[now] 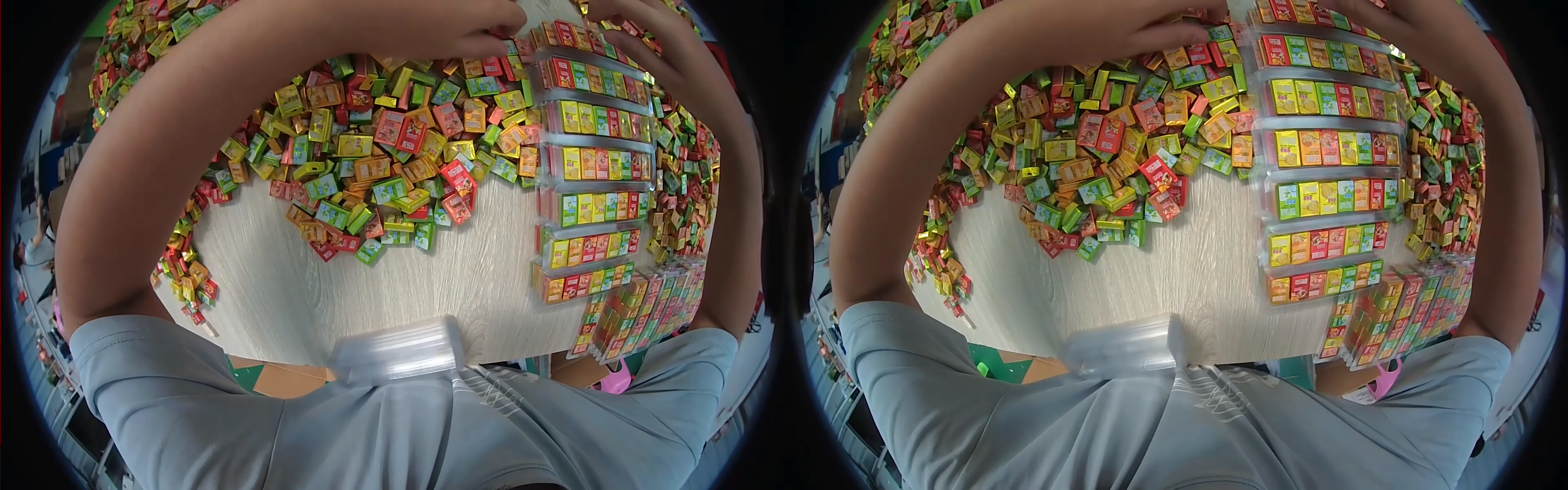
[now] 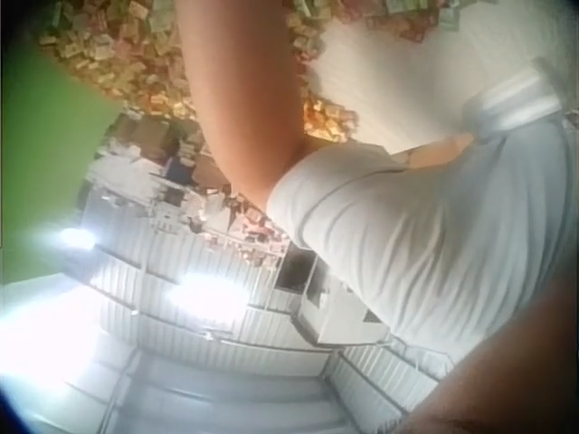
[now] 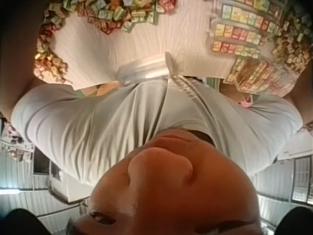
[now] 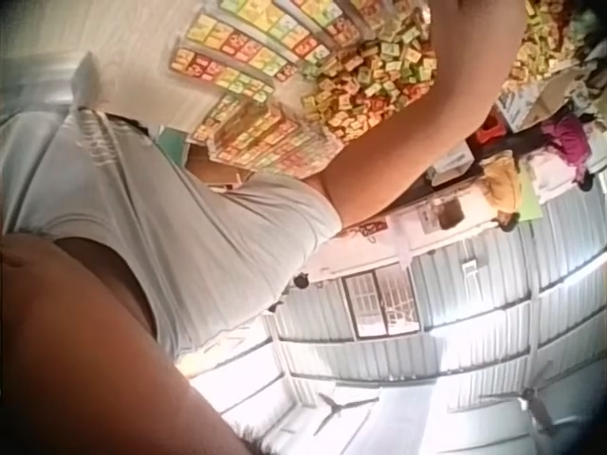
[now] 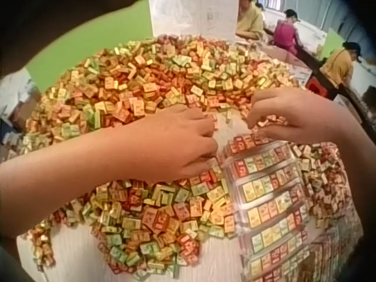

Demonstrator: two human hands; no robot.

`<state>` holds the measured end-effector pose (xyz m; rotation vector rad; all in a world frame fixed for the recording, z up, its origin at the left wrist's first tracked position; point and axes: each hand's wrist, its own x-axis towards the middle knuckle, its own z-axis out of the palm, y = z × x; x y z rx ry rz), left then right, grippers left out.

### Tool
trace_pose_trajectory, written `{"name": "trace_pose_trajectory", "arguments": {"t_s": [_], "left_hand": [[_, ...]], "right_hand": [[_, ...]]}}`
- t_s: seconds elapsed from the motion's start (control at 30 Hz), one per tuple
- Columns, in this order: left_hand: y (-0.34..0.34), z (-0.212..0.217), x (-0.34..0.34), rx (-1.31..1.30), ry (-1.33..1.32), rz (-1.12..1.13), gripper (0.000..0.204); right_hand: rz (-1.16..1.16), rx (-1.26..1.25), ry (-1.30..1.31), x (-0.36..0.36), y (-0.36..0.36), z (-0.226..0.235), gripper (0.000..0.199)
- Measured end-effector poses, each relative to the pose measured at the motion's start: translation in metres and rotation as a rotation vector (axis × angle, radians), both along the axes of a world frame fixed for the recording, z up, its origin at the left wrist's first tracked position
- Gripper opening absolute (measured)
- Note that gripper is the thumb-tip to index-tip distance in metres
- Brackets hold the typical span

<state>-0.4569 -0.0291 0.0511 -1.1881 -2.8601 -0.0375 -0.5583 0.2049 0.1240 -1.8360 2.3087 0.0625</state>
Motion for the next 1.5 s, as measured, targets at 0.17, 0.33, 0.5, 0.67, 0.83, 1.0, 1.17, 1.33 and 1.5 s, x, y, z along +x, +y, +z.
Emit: {"name": "trace_pose_trajectory", "arguments": {"t_s": [0.17, 0.33, 0.5, 0.67, 0.83, 1.0, 1.17, 1.33, 1.5], "left_hand": [[-0.003, -0.014, 0.017, 0.101, 0.181, -0.114, 0.038], [0.004, -0.016, 0.015, -0.087, -0.012, 0.011, 0.048], [-0.001, -0.018, 0.017, -0.041, -0.021, 0.010, 0.056], [0.005, -0.003, 0.014, -0.157, -0.209, 0.063, 0.064], [-0.010, -0.040, 0.014, 0.066, 0.129, -0.049, 0.066], [0.004, -0.005, 0.015, -0.243, 0.006, 0.031, 0.059], [0.012, 0.038, 0.025, -0.389, -0.252, 0.229, 0.055], [-0.023, 0.009, 0.051, -0.171, 0.170, 0.030, 0.055], [0.025, 0.021, 0.088, -0.032, 0.089, 0.099, 0.046]], "right_hand": [[-0.019, 0.041, 0.054, 0.006, -0.004, 0.002, 0.013], [-0.034, 0.035, 0.028, 0.004, 0.000, 0.000, 0.016], [-0.041, 0.020, 0.023, 0.007, 0.001, 0.003, 0.016], [-0.009, 0.006, 0.081, 0.007, 0.007, -0.001, 0.015], [-0.049, 0.022, 0.048, 0.012, 0.002, 0.001, 0.012], [-0.020, 0.023, 0.039, 0.010, 0.004, 0.002, 0.012], [-0.001, 0.022, -0.001, 0.002, 0.008, -0.001, 0.013], [0.052, 0.167, 0.001, -0.016, 0.004, 0.008, 0.016], [-0.176, 0.101, -0.149, -0.018, 0.013, 0.005, 0.018]]}}
